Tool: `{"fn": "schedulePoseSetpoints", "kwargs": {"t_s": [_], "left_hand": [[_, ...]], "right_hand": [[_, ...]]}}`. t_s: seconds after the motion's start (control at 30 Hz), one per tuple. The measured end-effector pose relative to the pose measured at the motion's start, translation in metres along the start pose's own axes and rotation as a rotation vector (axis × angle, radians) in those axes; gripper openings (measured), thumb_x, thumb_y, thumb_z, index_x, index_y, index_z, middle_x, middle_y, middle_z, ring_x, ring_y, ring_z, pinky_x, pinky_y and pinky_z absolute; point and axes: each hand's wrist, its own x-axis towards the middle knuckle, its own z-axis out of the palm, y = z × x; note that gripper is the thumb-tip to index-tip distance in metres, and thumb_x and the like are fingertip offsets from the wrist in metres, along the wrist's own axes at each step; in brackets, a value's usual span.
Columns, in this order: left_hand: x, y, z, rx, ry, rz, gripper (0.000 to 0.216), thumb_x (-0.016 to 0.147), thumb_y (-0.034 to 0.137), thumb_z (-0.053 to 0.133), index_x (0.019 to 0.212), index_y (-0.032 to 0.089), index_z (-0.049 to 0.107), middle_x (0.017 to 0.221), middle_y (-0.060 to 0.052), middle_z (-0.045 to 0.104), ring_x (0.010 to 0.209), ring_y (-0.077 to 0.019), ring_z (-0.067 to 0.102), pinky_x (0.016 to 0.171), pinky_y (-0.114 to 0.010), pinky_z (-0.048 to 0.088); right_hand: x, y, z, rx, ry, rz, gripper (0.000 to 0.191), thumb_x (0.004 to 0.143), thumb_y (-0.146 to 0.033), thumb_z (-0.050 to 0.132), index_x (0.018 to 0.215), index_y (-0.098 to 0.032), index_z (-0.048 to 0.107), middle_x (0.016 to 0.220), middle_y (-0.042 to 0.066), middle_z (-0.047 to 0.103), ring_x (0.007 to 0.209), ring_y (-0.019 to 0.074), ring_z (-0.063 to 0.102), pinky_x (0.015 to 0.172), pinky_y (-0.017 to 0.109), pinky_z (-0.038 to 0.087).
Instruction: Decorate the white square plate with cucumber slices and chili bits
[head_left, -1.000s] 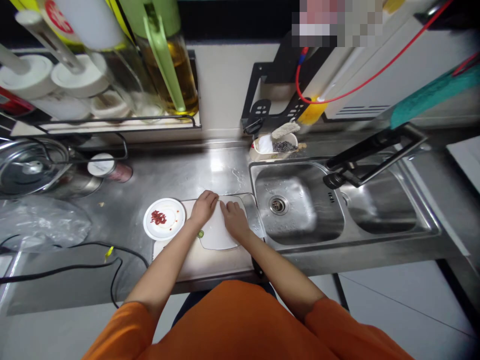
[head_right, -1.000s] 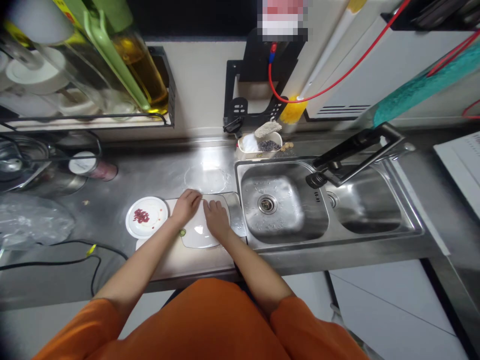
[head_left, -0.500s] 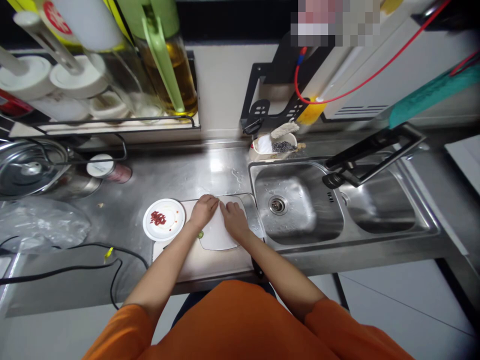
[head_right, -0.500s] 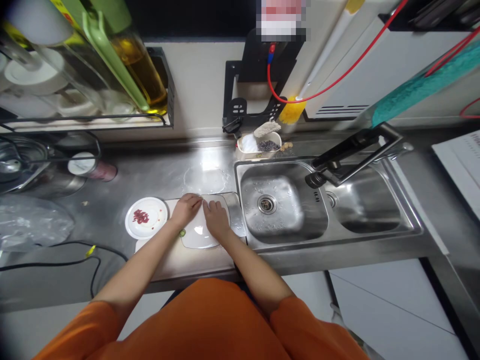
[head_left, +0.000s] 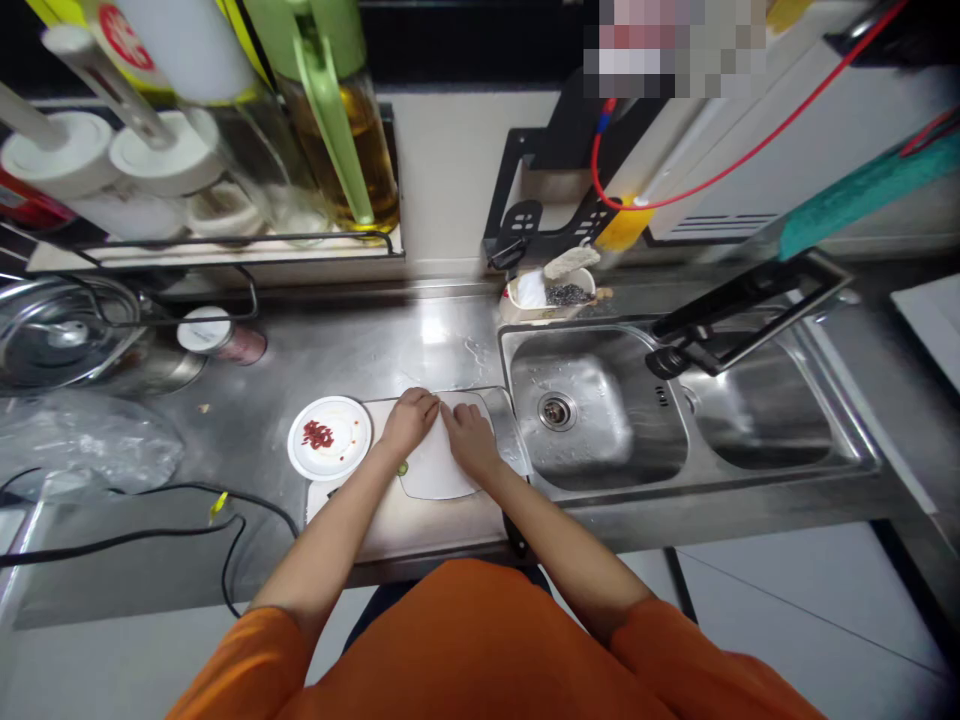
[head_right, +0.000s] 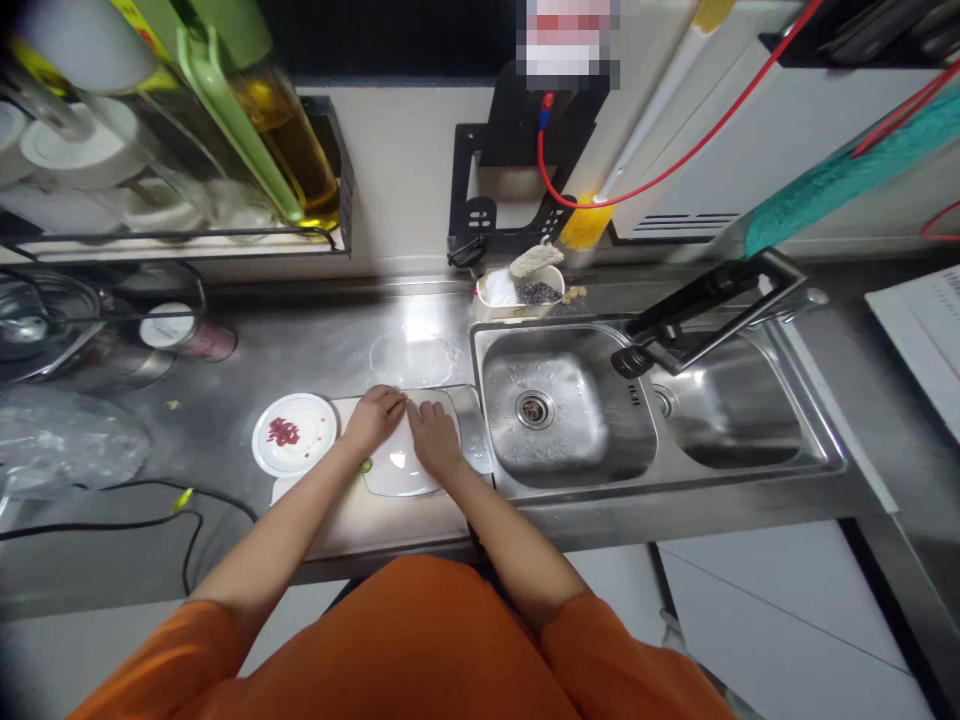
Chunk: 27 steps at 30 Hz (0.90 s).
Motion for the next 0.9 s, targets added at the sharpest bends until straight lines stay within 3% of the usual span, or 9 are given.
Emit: {"fn": "schedulePoseSetpoints", "kwargs": {"t_s": [0.2, 0.3, 0.4, 0.5, 0.6, 0.7, 0.9], "left_hand": [[-0.011, 0.008, -0.024, -0.044, 0.120, -0.059, 0.022, 0.086, 0.025, 0.049, 0.093, 0.017, 0.069, 0.092, -0.008, 0.065, 0.088, -0.0174, 0.058, 0.082, -0.030, 0.047], [-0.035, 0.011, -0.045, -0.048, 0.195, -0.205, 0.022, 0.085, 0.026, 0.050, 0.090, 0.019, 0.069, 0.092, -0.007, 0.066, 0.085, -0.0167, 0.060, 0.080, -0.028, 0.047], [-0.072, 0.016, -0.056, -0.046, 0.177, -0.371, 0.021, 0.082, 0.028, 0.051, 0.090, 0.019, 0.070, 0.089, -0.006, 0.068, 0.080, -0.0167, 0.060, 0.079, -0.029, 0.047], [-0.105, 0.024, -0.054, -0.062, 0.095, -0.518, 0.022, 0.078, 0.033, 0.057, 0.089, 0.019, 0.069, 0.084, -0.005, 0.068, 0.070, -0.0154, 0.059, 0.070, -0.027, 0.046], [-0.121, 0.033, -0.047, -0.061, 0.067, -0.658, 0.024, 0.076, 0.039, 0.058, 0.081, 0.018, 0.068, 0.073, -0.003, 0.067, 0.062, -0.0141, 0.057, 0.064, -0.025, 0.042], [-0.121, 0.039, -0.044, -0.085, 0.054, -0.769, 0.025, 0.076, 0.041, 0.057, 0.077, 0.018, 0.067, 0.062, 0.000, 0.064, 0.057, -0.0131, 0.055, 0.060, -0.023, 0.040], [-0.116, 0.042, -0.048, -0.192, 0.027, -0.842, 0.023, 0.073, 0.037, 0.056, 0.079, 0.019, 0.070, 0.068, -0.001, 0.068, 0.065, -0.0138, 0.059, 0.064, -0.021, 0.040]], "right_hand": [[-0.011, 0.005, -0.004, 0.049, 0.064, -0.004, 0.041, 0.088, -0.013, 0.037, 0.127, -0.018, 0.049, 0.104, 0.012, 0.053, 0.093, 0.0240, 0.042, 0.073, 0.034, 0.039], [-0.022, 0.004, -0.002, 0.144, 0.128, -0.003, 0.034, 0.087, -0.012, 0.040, 0.115, -0.018, 0.059, 0.099, 0.011, 0.054, 0.091, 0.0229, 0.042, 0.075, 0.034, 0.038], [-0.032, -0.006, 0.003, 0.257, 0.155, -0.021, 0.026, 0.087, -0.014, 0.043, 0.102, -0.017, 0.064, 0.092, 0.010, 0.055, 0.088, 0.0221, 0.042, 0.077, 0.034, 0.037], [-0.038, -0.020, 0.009, 0.339, 0.118, -0.061, 0.021, 0.085, -0.015, 0.047, 0.096, -0.017, 0.065, 0.088, 0.009, 0.055, 0.086, 0.0210, 0.042, 0.078, 0.033, 0.035], [-0.039, -0.034, 0.014, 0.363, 0.077, -0.096, 0.019, 0.085, -0.017, 0.048, 0.093, -0.017, 0.065, 0.089, 0.008, 0.056, 0.087, 0.0210, 0.041, 0.079, 0.033, 0.034], [-0.036, -0.043, 0.016, 0.361, 0.054, -0.135, 0.020, 0.085, -0.017, 0.050, 0.099, -0.018, 0.064, 0.091, 0.008, 0.056, 0.089, 0.0216, 0.040, 0.080, 0.033, 0.033], [-0.028, -0.053, 0.023, 0.379, 0.048, -0.169, 0.026, 0.086, -0.018, 0.049, 0.107, -0.022, 0.063, 0.091, 0.007, 0.054, 0.087, 0.0213, 0.038, 0.076, 0.031, 0.033]]}}
